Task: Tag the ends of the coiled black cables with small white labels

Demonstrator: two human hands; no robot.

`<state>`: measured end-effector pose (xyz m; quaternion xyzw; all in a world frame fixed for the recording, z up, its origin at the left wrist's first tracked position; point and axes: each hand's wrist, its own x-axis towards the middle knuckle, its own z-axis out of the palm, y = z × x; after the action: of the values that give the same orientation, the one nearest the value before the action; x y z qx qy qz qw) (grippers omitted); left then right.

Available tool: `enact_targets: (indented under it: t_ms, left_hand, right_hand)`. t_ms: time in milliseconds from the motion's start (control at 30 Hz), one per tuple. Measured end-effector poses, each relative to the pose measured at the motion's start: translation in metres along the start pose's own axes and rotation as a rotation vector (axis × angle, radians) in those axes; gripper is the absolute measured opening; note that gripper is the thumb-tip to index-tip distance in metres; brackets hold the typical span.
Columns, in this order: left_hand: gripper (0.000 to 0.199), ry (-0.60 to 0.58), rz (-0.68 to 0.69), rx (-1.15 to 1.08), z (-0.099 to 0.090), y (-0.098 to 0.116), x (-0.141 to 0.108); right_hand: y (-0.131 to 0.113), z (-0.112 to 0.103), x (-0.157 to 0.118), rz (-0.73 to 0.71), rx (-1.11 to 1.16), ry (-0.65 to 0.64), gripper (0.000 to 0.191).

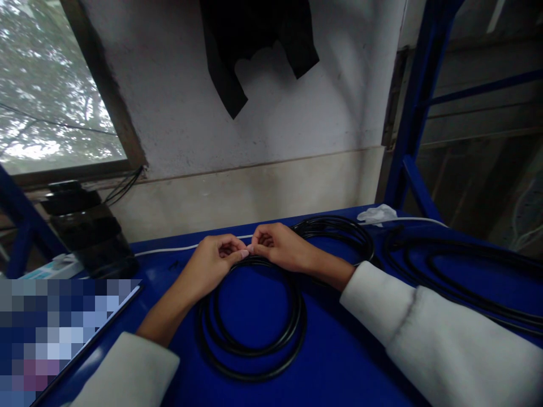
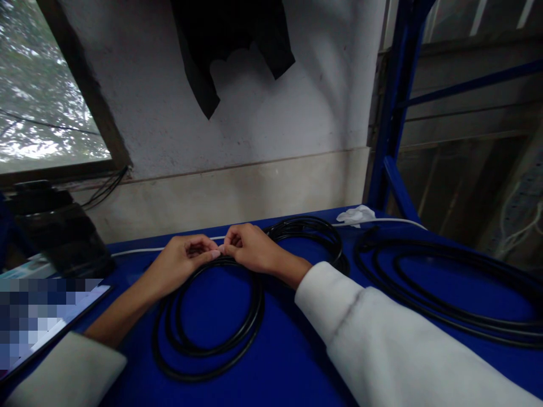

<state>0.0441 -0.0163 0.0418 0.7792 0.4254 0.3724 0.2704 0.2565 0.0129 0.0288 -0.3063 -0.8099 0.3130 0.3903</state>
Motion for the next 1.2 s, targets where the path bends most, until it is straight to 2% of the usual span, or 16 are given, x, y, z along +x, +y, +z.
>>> enact_targets:
  t_ms: [233,433,767,1067,1200]
  left_hand:
    - [0.021,0.027,-0.026,-0.014,0.0,0.001,-0.001]
    - [0.019,0.046,-0.046,-0.07,0.002,-0.002,0.002]
    - [0.018,0.087,-0.092,-0.16,0.004,0.0,0.004]
    - [0.018,0.1,-0.138,-0.208,0.004,0.006,0.001]
    - [0.015,0.095,-0.13,-0.186,0.004,0.009,0.0]
  right_hand:
    - [-0.009,0.0,-0.002,0.018,-0.099,0.027,0.01]
    - [-0.016,0.001,-0.003,-0.016,-0.101,-0.02,0.017]
    - [-0.012,0.002,-0.002,-0.03,-0.085,-0.013,0.006]
    - [-0.009,0.004,-0.002,-0.106,-0.069,0.014,0.01]
    - [-0.011,0.004,-0.004,-0.131,-0.12,0.015,0.018]
